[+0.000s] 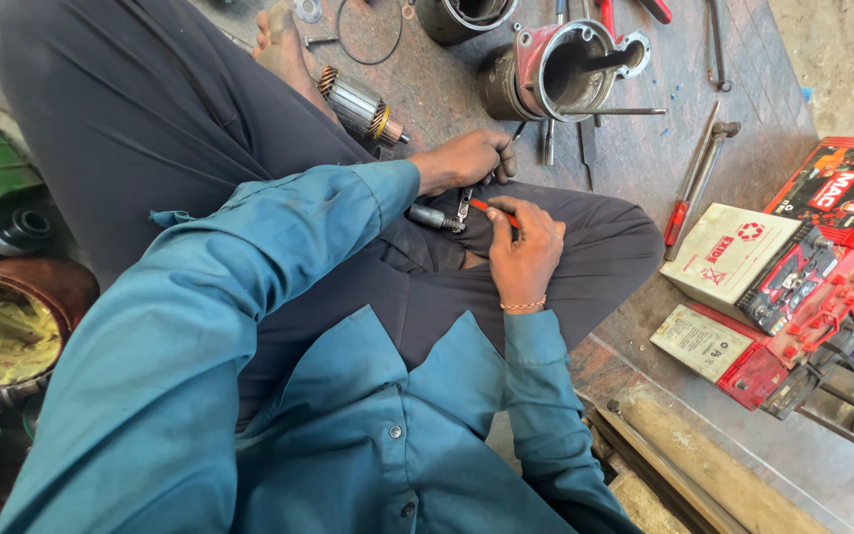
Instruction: The person sits cross-legged on the shop floor and works on a starter motor component held in their lap, using a small file to work the metal part and manipulating the armature and housing pieces laid out on the ground beside them.
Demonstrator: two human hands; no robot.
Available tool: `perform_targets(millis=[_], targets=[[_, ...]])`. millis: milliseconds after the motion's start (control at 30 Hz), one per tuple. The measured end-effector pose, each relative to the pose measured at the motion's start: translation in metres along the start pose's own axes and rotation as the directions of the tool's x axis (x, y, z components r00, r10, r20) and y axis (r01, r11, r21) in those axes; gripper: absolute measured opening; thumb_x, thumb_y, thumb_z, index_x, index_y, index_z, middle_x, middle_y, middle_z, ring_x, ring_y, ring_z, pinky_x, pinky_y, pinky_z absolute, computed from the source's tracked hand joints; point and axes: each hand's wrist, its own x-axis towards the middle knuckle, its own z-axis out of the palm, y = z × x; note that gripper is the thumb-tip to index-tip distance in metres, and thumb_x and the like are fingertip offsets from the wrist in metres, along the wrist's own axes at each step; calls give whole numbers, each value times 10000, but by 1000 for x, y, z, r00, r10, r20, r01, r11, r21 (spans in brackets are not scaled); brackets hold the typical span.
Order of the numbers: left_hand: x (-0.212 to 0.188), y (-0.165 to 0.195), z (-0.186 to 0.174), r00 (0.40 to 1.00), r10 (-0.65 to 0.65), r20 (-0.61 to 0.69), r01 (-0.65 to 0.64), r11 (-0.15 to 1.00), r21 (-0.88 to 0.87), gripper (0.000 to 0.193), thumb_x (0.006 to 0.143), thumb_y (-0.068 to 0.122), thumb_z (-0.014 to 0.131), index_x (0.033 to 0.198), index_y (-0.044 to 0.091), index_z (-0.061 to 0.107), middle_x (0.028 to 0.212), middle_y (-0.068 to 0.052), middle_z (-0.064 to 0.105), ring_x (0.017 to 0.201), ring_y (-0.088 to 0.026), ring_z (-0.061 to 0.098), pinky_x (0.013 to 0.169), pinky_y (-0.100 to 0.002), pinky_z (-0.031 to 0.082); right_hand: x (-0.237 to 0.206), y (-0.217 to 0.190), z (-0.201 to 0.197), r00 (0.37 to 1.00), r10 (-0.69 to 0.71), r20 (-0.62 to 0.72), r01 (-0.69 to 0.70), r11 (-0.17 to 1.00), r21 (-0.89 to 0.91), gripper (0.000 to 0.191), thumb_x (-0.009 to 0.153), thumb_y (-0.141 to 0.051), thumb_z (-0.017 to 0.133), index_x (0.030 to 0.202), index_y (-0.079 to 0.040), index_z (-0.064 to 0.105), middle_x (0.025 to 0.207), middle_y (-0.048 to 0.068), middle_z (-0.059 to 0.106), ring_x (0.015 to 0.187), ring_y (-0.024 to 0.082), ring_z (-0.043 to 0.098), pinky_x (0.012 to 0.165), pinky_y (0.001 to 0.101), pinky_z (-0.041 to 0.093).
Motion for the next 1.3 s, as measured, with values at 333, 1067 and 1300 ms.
perform_targets(millis=[333, 1067, 1300], targets=[[13, -9, -2, 998, 12, 59, -10, 999, -40, 272, 892, 59, 449, 887, 72, 720, 854, -58, 713, 677, -117, 562, 632, -271, 477, -1, -5, -4, 997, -76, -28, 76, 996, 35, 125, 876, -51, 761, 968, -133, 738, 1041, 0, 750, 987, 236, 611, 894, 372, 405], [2, 2, -3, 997, 1, 82, 2, 999, -35, 276, 834, 3, 444, 874, 66, 710, 876, -50, 704, 712, -117, 560, 662, -267, 475, 3, -4, -8, 997, -76, -9, 76, 991, 112, 147, 854, -6, 750, 950, -117, 750, 1006, -5, 758, 978, 223, 608, 896, 364, 426], [8, -7, 0, 1000, 25, 4, -25, 997, -72, 248, 850, 13, 446, 873, 64, 687, 853, -49, 695, 734, -123, 590, 669, -281, 484, 5, -9, -8, 996, 80, 32, -80, 997, 21, 102, 881, -88, 813, 980, -111, 798, 815, 42, 699, 716, 234, 538, 770, 357, 421]])
